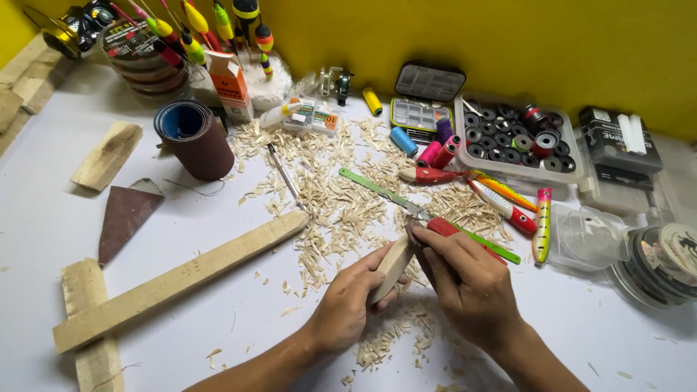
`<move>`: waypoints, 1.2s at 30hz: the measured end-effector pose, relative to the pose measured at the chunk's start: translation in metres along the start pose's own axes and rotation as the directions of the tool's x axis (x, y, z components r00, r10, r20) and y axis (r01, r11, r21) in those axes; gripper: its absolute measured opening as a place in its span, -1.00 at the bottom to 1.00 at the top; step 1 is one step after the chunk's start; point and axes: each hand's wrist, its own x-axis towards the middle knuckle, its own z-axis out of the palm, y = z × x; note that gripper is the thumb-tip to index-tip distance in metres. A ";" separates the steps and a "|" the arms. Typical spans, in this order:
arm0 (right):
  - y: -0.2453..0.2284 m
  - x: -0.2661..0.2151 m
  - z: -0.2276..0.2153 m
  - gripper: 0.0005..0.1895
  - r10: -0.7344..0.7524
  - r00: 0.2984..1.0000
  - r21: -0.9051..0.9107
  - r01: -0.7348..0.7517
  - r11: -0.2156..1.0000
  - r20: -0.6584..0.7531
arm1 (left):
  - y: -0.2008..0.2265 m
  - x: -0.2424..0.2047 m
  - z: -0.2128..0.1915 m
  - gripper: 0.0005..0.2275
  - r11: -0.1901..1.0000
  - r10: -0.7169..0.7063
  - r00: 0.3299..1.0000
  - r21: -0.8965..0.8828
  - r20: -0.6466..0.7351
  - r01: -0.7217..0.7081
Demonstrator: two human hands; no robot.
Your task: The person sands a small, light-colored wooden piece using a sanding block. They hold the wood in one hand and rub the sanding block against its surfaces and edges to smooth it. The person rotates the wood to access different sides while working over a white table covered in wood shavings.
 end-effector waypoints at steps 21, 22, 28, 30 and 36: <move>-0.018 0.009 -0.006 -0.62 0.013 0.997 0.070 -0.018 0.997 0.080 | 0.028 -0.021 0.030 -0.59 0.905 0.264 0.954 0.377 -0.140 -0.195; -0.018 0.015 -0.012 -0.62 0.012 0.997 0.068 -0.018 0.998 0.082 | 0.023 -0.014 0.029 -0.59 0.906 0.264 0.954 0.375 -0.140 -0.196; -0.021 0.049 -0.032 -0.57 0.150 0.925 -0.050 -0.141 0.989 0.349 | 0.007 0.014 0.032 -0.67 0.887 0.408 0.879 0.335 -0.247 -0.318; -0.027 0.055 -0.037 -0.64 0.062 0.948 -0.076 -0.040 0.996 0.311 | 0.002 0.021 0.029 -0.70 0.844 0.486 0.838 0.385 -0.250 -0.374; -0.029 0.031 -0.023 -0.67 -0.068 0.988 -0.027 0.072 0.997 0.139 | 0.005 0.017 0.016 -0.64 0.742 0.592 0.773 0.529 -0.227 -0.413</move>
